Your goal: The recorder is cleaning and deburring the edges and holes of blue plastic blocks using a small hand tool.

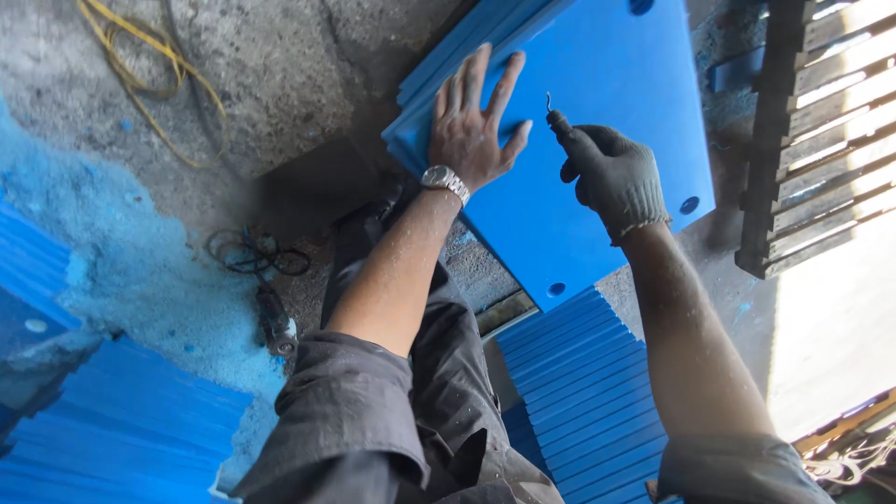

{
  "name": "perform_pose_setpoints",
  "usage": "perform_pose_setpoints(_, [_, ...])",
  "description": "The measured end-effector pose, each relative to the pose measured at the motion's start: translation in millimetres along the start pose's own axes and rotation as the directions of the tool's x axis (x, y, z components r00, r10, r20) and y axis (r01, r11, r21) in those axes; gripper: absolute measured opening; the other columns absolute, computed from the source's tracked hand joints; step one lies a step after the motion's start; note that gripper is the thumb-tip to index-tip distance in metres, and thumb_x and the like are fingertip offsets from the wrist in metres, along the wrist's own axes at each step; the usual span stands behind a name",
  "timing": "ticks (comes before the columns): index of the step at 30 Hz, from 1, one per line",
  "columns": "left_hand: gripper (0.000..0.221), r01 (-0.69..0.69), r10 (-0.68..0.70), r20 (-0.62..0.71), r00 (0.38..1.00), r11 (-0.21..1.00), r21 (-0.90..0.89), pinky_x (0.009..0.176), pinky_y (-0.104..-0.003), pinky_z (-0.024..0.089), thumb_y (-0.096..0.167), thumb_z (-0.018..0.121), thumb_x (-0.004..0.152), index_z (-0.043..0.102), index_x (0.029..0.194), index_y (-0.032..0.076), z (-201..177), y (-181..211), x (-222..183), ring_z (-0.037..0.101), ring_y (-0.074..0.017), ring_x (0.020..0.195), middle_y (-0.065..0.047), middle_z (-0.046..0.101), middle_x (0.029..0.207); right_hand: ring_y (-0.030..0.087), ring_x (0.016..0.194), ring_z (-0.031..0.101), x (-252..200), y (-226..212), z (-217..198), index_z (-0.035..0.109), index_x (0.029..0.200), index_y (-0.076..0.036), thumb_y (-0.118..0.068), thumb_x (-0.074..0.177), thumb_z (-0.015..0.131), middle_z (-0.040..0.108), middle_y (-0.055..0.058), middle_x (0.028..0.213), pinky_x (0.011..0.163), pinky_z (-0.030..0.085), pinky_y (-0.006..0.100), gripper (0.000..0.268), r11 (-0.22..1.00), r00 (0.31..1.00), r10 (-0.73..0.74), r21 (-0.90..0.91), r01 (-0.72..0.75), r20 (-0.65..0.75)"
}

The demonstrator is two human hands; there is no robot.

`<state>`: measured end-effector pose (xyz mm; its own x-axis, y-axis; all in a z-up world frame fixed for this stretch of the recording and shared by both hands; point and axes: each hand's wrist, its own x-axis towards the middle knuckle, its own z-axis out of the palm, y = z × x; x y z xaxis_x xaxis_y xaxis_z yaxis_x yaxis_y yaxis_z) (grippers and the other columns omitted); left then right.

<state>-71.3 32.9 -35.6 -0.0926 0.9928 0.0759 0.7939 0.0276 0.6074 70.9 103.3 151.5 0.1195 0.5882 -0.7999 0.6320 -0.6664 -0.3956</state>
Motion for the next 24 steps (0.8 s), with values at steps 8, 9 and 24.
perform_pose_setpoints(8, [0.108, 0.100, -0.090, 0.066, 0.994, 0.980, -0.172, 0.110, -0.056, 0.046, 0.073, 0.079, 0.088, 0.025, 0.163, 0.017, -59, -61, -65, 0.052, -0.0346, 0.138, -0.013, 0.050, 0.153, 0.021, 0.068, 0.072, -14, 2, 52, 0.077, 0.118, -0.013, -0.034, 0.098, 0.072, 0.076, 0.010, 0.089, 0.054, 0.055, 0.033, 0.030, 0.451, 0.771, -0.570, -0.676, 0.583, 0.285])
perform_pose_setpoints(9, [0.107, 0.130, -0.112, 0.094, 0.989, 0.967, -0.217, 0.109, -0.058, 0.045, 0.073, 0.082, 0.085, 0.029, 0.160, 0.018, -58, -65, -71, 0.052, -0.0347, 0.138, -0.013, 0.051, 0.151, 0.022, 0.066, 0.072, -13, -2, 59, 0.078, 0.115, -0.013, -0.034, 0.099, 0.072, 0.075, 0.010, 0.087, 0.051, 0.054, 0.034, 0.027, 0.319, 0.727, -0.599, -0.734, 0.600, 0.334])
perform_pose_setpoints(24, [0.135, 0.261, -0.198, 0.230, 0.953, 0.921, -0.289, 0.113, -0.064, 0.032, 0.062, 0.101, 0.052, 0.022, 0.156, 0.027, -60, -63, -73, 0.041, -0.0371, 0.141, -0.011, 0.042, 0.152, 0.020, 0.057, 0.071, 15, -26, 88, 0.076, 0.103, -0.008, -0.036, 0.097, 0.071, 0.071, 0.013, 0.077, 0.039, 0.053, 0.033, 0.030, -0.219, 0.699, -0.515, -0.865, 0.452, 0.496])
